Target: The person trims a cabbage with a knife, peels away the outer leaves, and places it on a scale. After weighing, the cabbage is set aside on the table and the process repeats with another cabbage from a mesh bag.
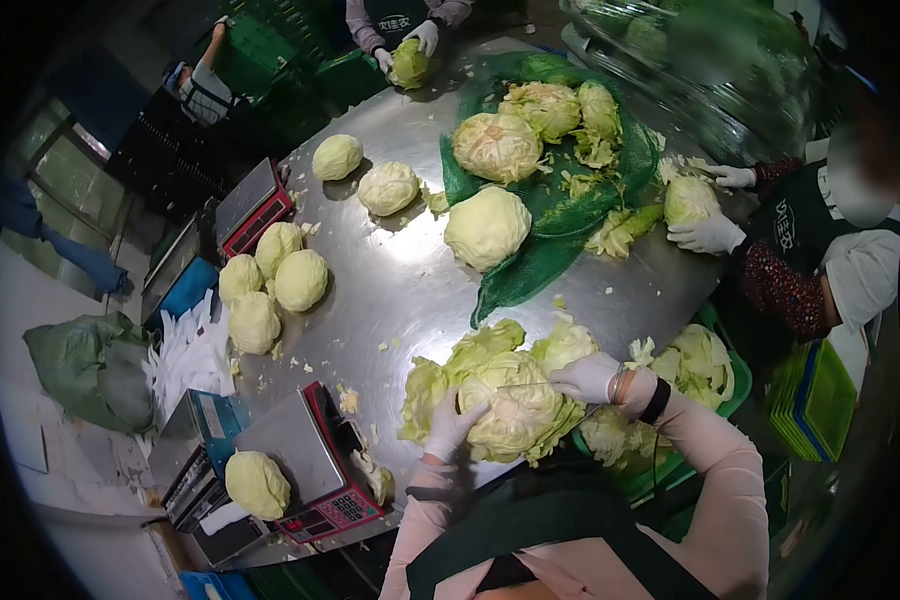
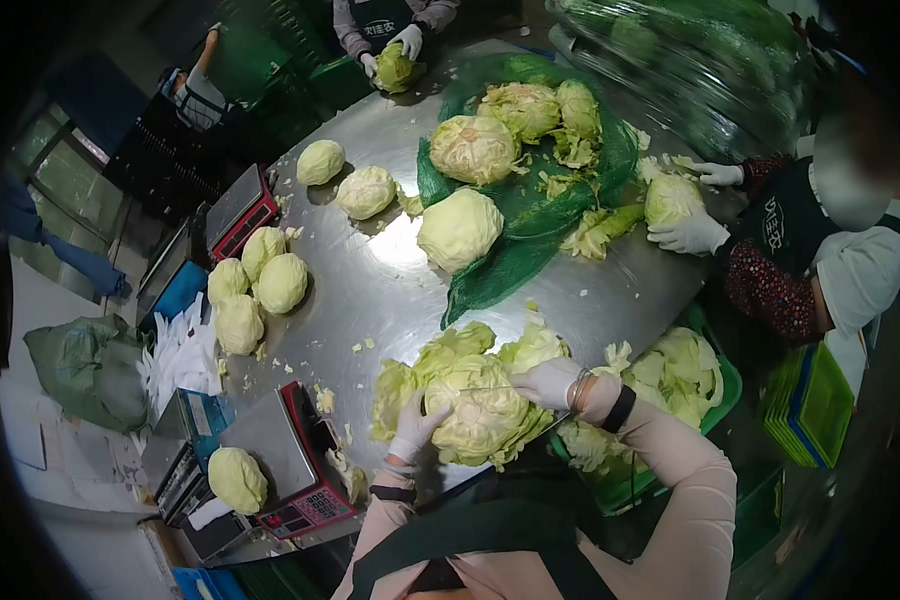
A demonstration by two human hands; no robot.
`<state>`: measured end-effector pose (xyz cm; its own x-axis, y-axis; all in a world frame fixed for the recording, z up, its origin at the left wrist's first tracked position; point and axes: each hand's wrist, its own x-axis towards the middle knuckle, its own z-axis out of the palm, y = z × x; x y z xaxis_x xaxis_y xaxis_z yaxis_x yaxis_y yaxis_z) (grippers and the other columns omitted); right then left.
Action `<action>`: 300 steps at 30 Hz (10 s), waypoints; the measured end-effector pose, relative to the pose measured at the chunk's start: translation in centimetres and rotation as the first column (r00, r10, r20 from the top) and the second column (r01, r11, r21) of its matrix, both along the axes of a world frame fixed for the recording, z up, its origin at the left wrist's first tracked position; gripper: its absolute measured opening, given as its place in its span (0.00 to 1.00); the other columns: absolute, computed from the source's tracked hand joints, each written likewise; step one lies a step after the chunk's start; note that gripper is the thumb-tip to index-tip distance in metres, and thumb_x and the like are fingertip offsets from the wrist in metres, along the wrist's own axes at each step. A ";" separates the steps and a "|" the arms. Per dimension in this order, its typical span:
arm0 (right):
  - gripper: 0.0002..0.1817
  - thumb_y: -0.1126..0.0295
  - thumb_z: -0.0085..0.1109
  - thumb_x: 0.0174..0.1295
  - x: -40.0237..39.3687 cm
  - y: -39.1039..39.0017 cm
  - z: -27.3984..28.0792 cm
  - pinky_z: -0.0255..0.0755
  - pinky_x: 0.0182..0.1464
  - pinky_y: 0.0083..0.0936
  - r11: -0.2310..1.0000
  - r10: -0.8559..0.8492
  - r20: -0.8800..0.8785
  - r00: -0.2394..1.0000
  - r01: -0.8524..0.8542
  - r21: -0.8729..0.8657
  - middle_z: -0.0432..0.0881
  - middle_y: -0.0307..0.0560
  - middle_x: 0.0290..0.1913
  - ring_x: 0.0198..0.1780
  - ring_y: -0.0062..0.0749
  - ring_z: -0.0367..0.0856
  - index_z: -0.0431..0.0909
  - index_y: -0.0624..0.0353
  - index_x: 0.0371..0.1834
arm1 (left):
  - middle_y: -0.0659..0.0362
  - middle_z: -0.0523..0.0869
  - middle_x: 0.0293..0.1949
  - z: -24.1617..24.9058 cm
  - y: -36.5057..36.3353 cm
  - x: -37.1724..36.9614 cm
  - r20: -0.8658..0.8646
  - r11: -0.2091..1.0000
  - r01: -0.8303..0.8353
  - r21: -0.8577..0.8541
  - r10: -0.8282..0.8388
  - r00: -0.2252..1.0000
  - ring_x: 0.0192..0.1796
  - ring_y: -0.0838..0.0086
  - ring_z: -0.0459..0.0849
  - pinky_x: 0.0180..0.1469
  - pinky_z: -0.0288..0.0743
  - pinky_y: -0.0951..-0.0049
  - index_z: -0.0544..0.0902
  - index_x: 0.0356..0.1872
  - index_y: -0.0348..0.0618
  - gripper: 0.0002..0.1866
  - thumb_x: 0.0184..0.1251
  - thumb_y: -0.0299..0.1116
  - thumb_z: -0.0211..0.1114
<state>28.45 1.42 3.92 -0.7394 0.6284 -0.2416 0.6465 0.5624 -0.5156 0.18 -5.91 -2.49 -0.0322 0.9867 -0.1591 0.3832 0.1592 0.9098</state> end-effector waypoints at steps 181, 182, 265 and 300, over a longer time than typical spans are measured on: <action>0.15 0.61 0.52 0.62 -6.5 1.2 -6.2 0.73 0.31 0.33 0.540 -0.819 -0.348 0.455 0.817 -0.203 0.81 0.53 0.27 0.26 0.41 0.81 0.77 0.63 0.41 | 0.53 0.78 0.53 -1.4 -3.2 -2.2 0.896 0.911 -0.182 -0.371 0.403 0.189 0.54 0.64 0.77 0.59 0.70 0.65 0.68 0.59 0.36 0.28 0.61 0.41 0.62; 0.15 0.60 0.51 0.63 -5.8 0.7 -4.8 0.71 0.27 0.30 0.534 -0.820 -0.400 0.409 0.799 -0.277 0.80 0.50 0.25 0.23 0.35 0.78 0.77 0.63 0.38 | 0.53 0.78 0.53 -1.3 -3.2 -2.5 0.894 0.910 -0.186 -0.371 0.404 0.193 0.54 0.64 0.77 0.59 0.70 0.65 0.68 0.59 0.36 0.28 0.61 0.41 0.62; 0.10 0.70 0.58 0.60 8.4 -7.7 -1.0 0.60 0.17 0.13 0.335 -0.897 -0.414 0.157 0.853 -0.401 0.74 0.34 0.22 0.17 0.13 0.68 0.77 0.63 0.42 | 0.54 0.67 0.63 6.0 -2.2 2.8 0.928 0.982 -0.036 -0.185 0.186 0.324 0.66 0.68 0.64 0.67 0.57 0.66 0.56 0.67 0.38 0.33 0.67 0.44 0.54; 0.38 0.37 0.39 0.64 -4.2 -0.8 -1.6 0.64 0.23 0.11 0.273 -0.826 -0.192 0.531 0.078 -0.959 0.77 0.42 0.32 0.20 0.16 0.69 0.70 0.64 0.58 | 0.49 0.71 0.58 8.7 -3.9 0.9 -0.367 0.853 0.060 0.518 0.159 0.916 0.57 0.59 0.73 0.57 0.70 0.63 0.64 0.64 0.48 0.42 0.43 0.38 0.74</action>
